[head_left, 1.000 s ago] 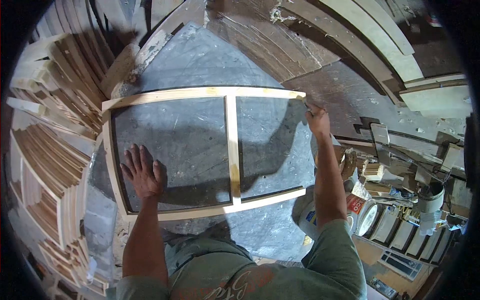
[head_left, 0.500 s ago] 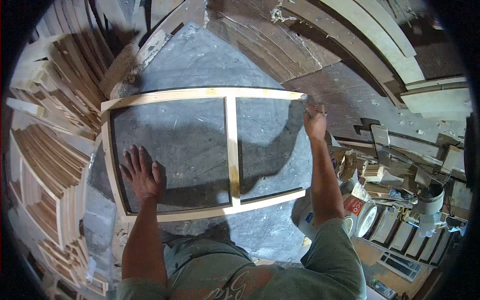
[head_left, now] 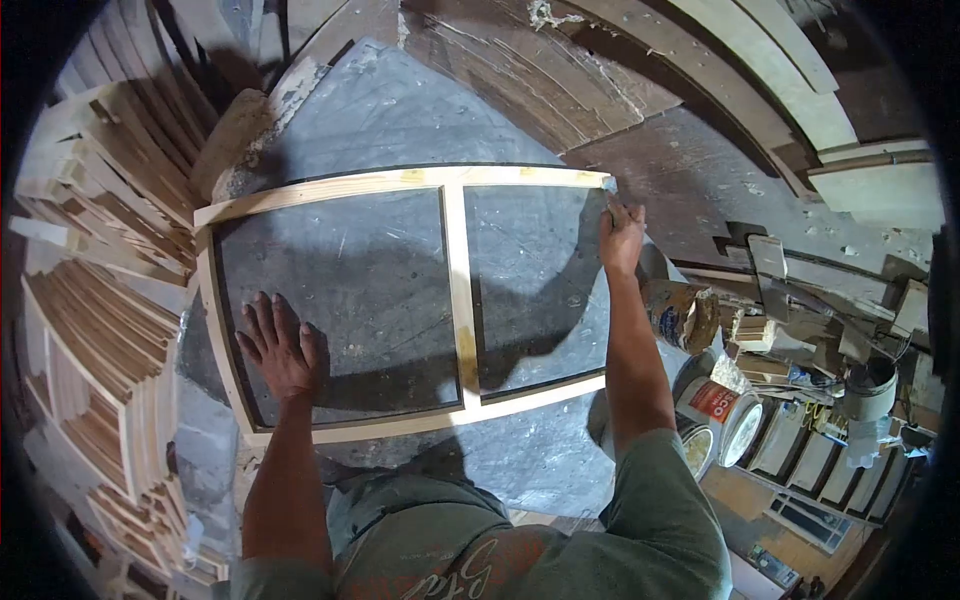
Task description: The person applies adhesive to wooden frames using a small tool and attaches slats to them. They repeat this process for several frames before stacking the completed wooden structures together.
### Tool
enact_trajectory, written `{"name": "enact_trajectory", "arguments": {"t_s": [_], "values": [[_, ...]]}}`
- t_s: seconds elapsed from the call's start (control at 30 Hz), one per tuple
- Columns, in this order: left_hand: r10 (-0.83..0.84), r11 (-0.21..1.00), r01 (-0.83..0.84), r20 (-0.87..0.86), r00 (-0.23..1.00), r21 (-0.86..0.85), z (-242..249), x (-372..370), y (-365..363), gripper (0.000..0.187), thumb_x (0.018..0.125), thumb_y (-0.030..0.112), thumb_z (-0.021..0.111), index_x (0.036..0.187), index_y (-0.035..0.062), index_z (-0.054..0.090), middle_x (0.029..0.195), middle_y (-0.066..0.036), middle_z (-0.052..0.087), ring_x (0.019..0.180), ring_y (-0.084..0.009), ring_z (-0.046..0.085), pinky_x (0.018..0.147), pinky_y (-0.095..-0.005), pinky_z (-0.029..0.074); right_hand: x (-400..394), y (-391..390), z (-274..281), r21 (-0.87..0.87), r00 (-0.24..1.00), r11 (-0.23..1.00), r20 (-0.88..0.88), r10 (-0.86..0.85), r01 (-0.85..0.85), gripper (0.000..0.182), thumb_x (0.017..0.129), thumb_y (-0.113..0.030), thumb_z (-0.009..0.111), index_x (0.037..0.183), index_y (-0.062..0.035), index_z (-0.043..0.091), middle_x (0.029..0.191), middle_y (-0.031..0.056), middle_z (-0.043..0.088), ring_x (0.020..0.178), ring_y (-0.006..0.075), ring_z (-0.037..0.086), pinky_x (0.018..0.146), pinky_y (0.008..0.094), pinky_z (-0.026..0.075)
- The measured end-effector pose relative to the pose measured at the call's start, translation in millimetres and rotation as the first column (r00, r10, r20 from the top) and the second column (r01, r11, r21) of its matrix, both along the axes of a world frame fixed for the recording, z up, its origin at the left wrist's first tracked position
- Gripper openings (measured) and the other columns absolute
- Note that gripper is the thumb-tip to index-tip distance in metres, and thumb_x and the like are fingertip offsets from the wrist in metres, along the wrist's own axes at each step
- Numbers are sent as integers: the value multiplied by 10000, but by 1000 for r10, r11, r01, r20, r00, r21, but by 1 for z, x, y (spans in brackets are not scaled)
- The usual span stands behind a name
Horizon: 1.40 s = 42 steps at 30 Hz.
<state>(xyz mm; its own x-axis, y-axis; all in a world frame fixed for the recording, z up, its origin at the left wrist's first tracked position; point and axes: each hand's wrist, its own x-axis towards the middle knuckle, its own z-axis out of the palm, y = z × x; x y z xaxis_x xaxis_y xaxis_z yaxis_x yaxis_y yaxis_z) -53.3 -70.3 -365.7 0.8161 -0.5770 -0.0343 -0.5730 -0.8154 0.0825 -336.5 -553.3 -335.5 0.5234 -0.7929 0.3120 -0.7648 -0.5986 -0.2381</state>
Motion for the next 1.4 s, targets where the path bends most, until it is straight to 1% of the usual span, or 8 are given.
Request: {"name": "enact_trajectory", "arguments": {"t_s": [0.2,0.27,0.33,0.37,0.53,0.87,0.97,1.4], "values": [[11,999,-11,4,1000,34,-3,0,0,648,1013,514,265,1565,176,285,1654,-62,179,1533,-312,93,1216,-565,16,2,-29,11,-30,987,988,66,-146,148,368,855,-102,673,1222,-106,690,1088,251,586,1027,442,584,906,517,474],[11,1000,-11,-4,1000,25,0,0,-1,654,1011,522,261,1568,179,278,1655,-60,176,1534,-308,90,1217,-563,12,-7,-22,6,42,960,982,208,-188,183,326,897,-131,666,1212,-46,672,1090,184,596,953,346,628,782,463,521],[13,999,-13,-11,1000,32,1,-2,-1,660,1010,531,257,1569,181,274,1655,-59,174,1535,-303,87,1218,-561,8,-15,-12,-8,346,812,918,468,-348,194,315,924,-143,651,1206,-2,654,1077,149,601,898,287,644,693,435,538],[15,999,-14,-11,1000,41,1,-2,-1,663,1009,536,255,1570,182,273,1655,-60,174,1535,-300,86,1218,-559,6,-9,-1,-9,637,538,771,650,-537,-1,309,947,-127,615,1218,23,619,991,125,602,792,235,645,601,396,542],[15,1000,-15,-43,999,6,-3,0,0,680,1006,548,245,1561,157,288,1651,-88,179,1535,-311,74,1217,-557,-14,19,26,-1,800,196,546,594,-780,-250,304,938,-65,575,1235,1,588,886,136,607,692,258,632,610,423,566],[12,999,-11,-35,999,52,-2,-1,1,674,1005,525,264,1568,154,274,1653,-88,171,1535,-316,76,1219,-547,-15,35,25,-2,832,216,512,552,-806,-214,250,940,-66,546,1172,7,608,872,119,605,699,236,632,634,405,584],[10,999,-8,-46,999,39,-1,0,0,675,1000,520,280,1569,158,273,1655,-86,168,1536,-314,73,1219,-546,-17,34,41,11,853,413,403,516,-750,-333,291,943,-76,544,1210,23,601,878,108,604,721,223,637,645,385,588],[9,998,-16,-117,993,-64,7,3,7,677,943,428,423,1543,127,334,1636,-115,222,1525,-346,112,1211,-567,-16,101,177,70,870,609,183,457,-648,-458,399,956,-68,540,1323,85,521,1039,153,663,794,211,665,687,320,580]]}}
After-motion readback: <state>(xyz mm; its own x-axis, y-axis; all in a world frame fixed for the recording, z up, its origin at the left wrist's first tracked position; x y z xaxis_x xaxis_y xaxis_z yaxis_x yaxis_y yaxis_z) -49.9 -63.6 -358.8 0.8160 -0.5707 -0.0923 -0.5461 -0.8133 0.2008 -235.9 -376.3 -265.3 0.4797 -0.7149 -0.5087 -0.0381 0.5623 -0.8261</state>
